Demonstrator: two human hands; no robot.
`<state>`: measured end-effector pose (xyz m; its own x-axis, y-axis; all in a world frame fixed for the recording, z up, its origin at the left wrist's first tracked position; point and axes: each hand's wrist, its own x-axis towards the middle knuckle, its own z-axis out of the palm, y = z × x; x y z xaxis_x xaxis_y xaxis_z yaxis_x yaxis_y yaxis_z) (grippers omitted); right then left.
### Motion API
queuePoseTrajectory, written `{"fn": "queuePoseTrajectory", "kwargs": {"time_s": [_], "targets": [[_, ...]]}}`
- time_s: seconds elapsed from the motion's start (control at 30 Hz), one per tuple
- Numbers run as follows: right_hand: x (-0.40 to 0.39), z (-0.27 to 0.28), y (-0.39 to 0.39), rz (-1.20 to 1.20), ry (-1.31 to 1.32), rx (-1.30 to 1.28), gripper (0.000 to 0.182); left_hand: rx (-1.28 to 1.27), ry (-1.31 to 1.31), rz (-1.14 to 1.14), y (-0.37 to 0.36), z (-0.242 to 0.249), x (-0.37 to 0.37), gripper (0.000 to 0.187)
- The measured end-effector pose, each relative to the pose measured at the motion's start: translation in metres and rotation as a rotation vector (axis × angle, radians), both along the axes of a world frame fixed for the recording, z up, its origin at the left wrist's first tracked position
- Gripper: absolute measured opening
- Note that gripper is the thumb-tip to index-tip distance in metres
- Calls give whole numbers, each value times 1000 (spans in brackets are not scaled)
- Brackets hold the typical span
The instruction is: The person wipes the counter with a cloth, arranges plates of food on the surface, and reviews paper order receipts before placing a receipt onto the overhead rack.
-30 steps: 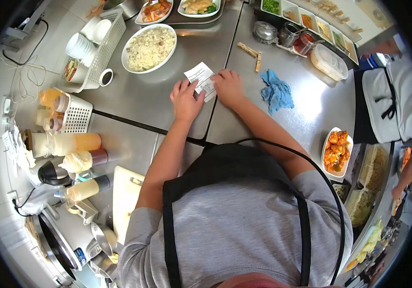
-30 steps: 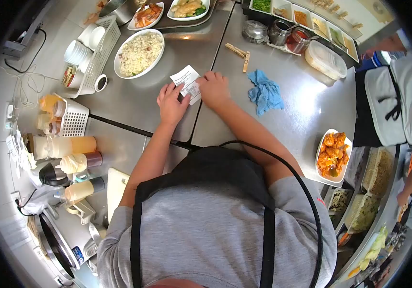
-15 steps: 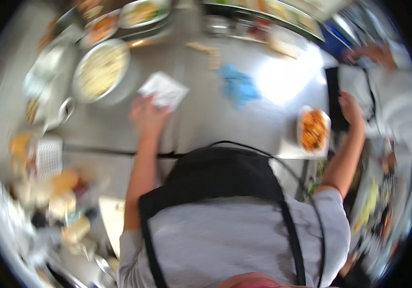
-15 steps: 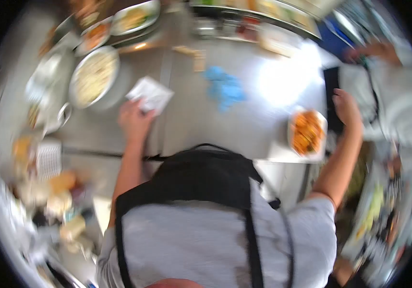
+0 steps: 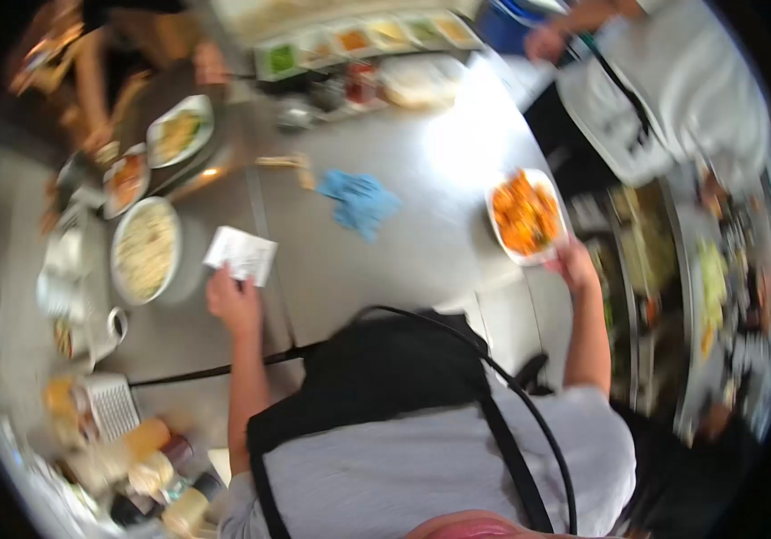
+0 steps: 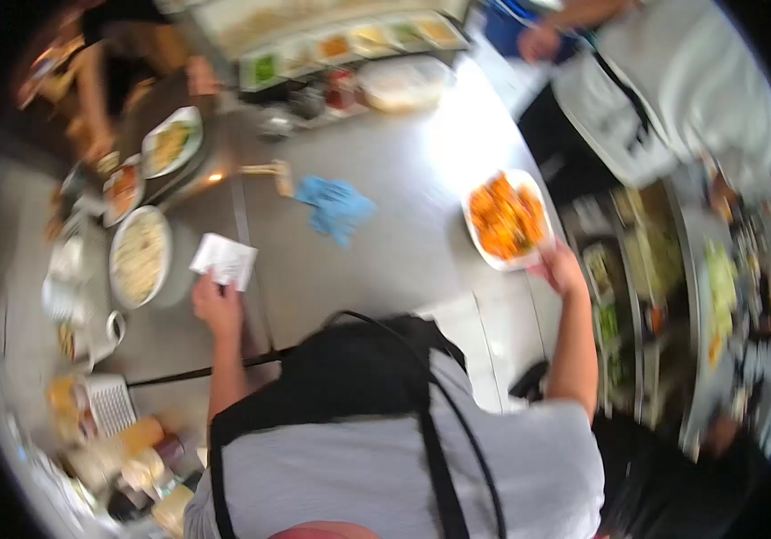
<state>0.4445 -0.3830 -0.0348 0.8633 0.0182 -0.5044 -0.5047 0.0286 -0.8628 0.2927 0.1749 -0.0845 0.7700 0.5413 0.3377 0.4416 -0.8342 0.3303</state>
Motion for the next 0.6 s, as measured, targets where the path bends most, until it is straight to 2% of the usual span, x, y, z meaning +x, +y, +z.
{"fn": "queuePoseTrajectory", "kwargs": {"time_s": [0.07,0.17,0.23,0.3,0.37,0.43,0.5,0.6], "targets": [[2,-4,19,-35,-7,-85,32,-62,-38,71,-4,2,-3,53],[10,14,73,60,-32,25,45,-145,-155,110,-1,-4,-3,43],[18,28,118,194,-49,153,46,-56,-192,95,0,-6,-4,36],[22,34,180,222,-74,252,44,-154,-280,114,2,-4,-7,30],[32,24,236,373,-5,306,41,-257,-382,116,4,1,-12,24],[23,25,302,350,82,457,31,-369,-498,109,6,8,-22,20],[24,15,352,578,74,416,23,-404,-542,128,13,2,-37,15],[16,5,412,592,126,289,24,-398,-466,163,13,7,-62,12]]}}
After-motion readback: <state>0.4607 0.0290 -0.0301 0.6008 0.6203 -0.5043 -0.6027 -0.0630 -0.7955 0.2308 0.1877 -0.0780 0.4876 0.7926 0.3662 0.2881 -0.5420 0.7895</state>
